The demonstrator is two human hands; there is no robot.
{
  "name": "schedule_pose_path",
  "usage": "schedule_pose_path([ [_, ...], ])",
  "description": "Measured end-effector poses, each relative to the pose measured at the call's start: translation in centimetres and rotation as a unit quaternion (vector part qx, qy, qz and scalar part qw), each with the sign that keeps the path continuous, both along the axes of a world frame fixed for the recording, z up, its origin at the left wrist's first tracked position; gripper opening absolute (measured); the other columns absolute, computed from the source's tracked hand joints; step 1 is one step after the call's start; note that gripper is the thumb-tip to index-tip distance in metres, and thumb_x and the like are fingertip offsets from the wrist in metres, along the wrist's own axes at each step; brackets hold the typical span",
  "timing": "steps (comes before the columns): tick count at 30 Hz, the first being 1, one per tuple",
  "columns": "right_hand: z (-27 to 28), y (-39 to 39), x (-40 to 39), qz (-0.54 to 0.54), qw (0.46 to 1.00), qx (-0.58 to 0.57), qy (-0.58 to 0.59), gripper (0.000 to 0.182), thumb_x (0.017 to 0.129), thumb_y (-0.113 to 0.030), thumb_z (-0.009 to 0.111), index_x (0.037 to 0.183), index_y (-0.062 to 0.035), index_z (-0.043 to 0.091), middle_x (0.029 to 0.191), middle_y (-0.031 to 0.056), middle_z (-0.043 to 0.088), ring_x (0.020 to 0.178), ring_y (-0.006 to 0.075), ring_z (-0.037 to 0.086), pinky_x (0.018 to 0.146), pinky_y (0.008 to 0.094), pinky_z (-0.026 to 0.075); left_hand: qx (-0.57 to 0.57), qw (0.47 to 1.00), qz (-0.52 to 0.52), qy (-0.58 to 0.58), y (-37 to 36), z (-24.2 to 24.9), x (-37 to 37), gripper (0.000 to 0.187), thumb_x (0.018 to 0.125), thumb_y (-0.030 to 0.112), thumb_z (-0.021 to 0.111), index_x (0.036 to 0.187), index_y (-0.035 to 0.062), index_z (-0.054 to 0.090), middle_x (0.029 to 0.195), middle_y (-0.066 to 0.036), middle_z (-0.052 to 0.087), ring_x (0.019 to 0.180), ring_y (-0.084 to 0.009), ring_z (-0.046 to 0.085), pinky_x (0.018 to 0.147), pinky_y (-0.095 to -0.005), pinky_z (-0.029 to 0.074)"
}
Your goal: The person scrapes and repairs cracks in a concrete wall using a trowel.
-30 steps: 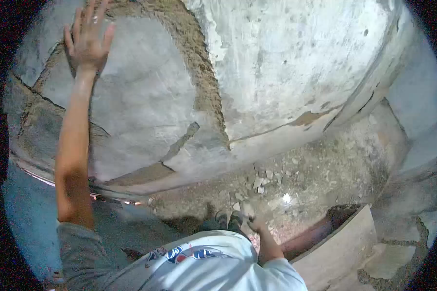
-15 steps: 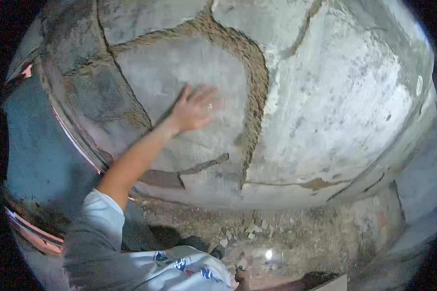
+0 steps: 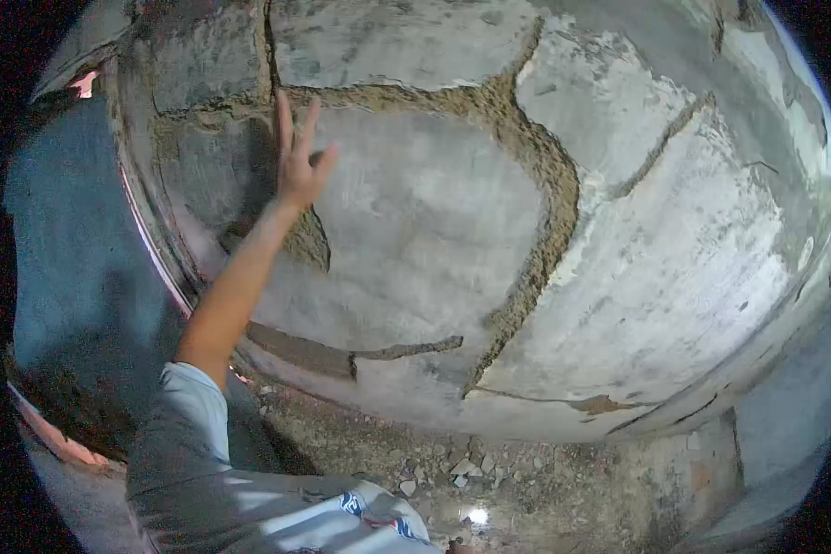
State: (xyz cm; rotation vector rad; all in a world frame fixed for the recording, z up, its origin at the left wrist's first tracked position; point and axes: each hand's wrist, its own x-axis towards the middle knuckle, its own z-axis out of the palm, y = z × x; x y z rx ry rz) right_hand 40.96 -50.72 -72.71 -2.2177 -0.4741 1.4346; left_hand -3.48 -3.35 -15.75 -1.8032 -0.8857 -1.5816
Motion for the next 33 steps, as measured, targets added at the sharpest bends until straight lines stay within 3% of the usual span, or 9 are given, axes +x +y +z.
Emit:
schedule_pose_path([
  [7,1.3,1.2,-2.5,0.029,0.999,-0.001,-0.015,0.032,0.099,-0.036,0.067,0.09,-0.0048,0.069,0.058,0.0042,0.055,0.045,0.0181,0.053,0.04,0.0358,0.038,0.045,0.996,0.016,-0.069,2.5,6.1,-9.1,0.066,0.103,0.037,0.062,0.161,0.0198,0.036,0.173,-0.014,0.002,0.159,-0.0352,0.005,0.124,-0.0554,0.024],
  [10,1.7,1.1,-3.3,0.05,0.998,0.012,-0.021,0.031,0.099,-0.035,0.067,0.091,-0.005,0.069,0.058,0.0036,0.055,0.045,0.0178,0.052,0.04,0.0353,0.037,0.083,0.993,-0.068,-0.053,4.0,7.2,-10.9,0.063,0.105,0.049,0.054,0.161,0.0251,0.038,0.173,-0.01,0.009,0.159,-0.0329,0.012,0.126,-0.0592,0.01],
  [13,1.8,2.1,-4.6,0.081,0.994,0.071,0.001,0.03,0.097,-0.034,0.069,0.096,-0.0044,0.07,0.059,0.0036,0.056,0.047,0.0176,0.054,0.041,0.0348,0.039,0.112,0.979,0.163,0.044,4.5,6.7,-12.6,0.064,0.106,0.048,0.053,0.162,0.0249,0.034,0.173,-0.007,0.011,0.159,-0.0311,0.009,0.127,-0.0566,0.006],
  [14,1.6,2.8,-5.0,0.089,0.991,0.1,0.02,0.031,0.094,-0.034,0.071,0.1,-0.0037,0.071,0.061,0.004,0.058,0.049,0.0176,0.056,0.043,0.0346,0.042,0.138,0.983,0.119,0.037,5.0,6.7,-12.7,0.064,0.106,0.049,0.051,0.163,0.0262,0.033,0.173,-0.005,0.014,0.159,-0.0299,0.012,0.126,-0.0568,-0.001],
  [18,3.3,7.1,-7.1,0.134,0.985,0.104,-0.002,0.029,0.089,-0.028,0.076,0.103,-0.0027,0.07,0.064,0.0028,0.059,0.049,0.0152,0.056,0.045,0.0343,0.043,0.142,0.981,0.123,0.048,4.4,6.8,-12.3,0.066,0.104,0.055,0.052,0.162,0.0323,0.031,0.173,-0.006,0.013,0.159,-0.031,0.006,0.128,-0.061,0.001],
  [22,1.4,8.8,-7.2,0.269,0.951,0.113,-0.107,0.028,0.09,-0.027,0.075,0.101,-0.0022,0.072,0.063,0.0042,0.059,0.051,0.0162,0.058,0.049,0.0358,0.045,0.056,0.995,0.087,0.001,2.5,6.7,-11.7,0.064,0.099,0.039,0.062,0.156,0.0146,0.047,0.17,-0.015,0.023,0.158,-0.0394,0.015,0.125,-0.0587,0.011],
  [27,10.5,10.2,-11.5,0.299,0.943,0.064,-0.127,0.04,0.09,-0.038,0.073,0.101,0.0005,0.075,0.07,0.0112,0.066,0.062,0.0185,0.062,0.061,0.0375,0.05,0.047,0.993,0.099,0.05,2.3,5.8,-12.5,0.066,0.097,0.04,0.065,0.156,0.0159,0.048,0.171,-0.015,0.021,0.158,-0.0394,0.013,0.125,-0.0593,0.009],
  [30,9.1,11.0,-12.0,0.275,0.947,0.153,-0.056,0.041,0.093,-0.036,0.07,0.107,0.0023,0.074,0.075,0.0094,0.068,0.066,0.012,0.059,0.063,0.0336,0.049,0.052,0.993,0.075,0.069,2.2,5.7,-12.8,0.068,0.096,0.043,0.067,0.156,0.0175,0.047,0.171,-0.016,0.02,0.158,-0.0399,0.011,0.125,-0.0604,0.007],
  [33,13.6,13.2,-14.1,0.216,0.922,0.322,0.011,0.024,0.097,-0.025,0.069,0.087,-0.0028,0.067,0.067,-0.0024,0.053,0.057,0.0097,0.047,0.051,0.031,0.039,0.062,0.993,0.069,0.076,2.2,5.6,-12.6,0.069,0.095,0.045,0.068,0.155,0.0169,0.049,0.171,-0.017,0.021,0.158,-0.0406,0.011,0.125,-0.0611,0.007],
])
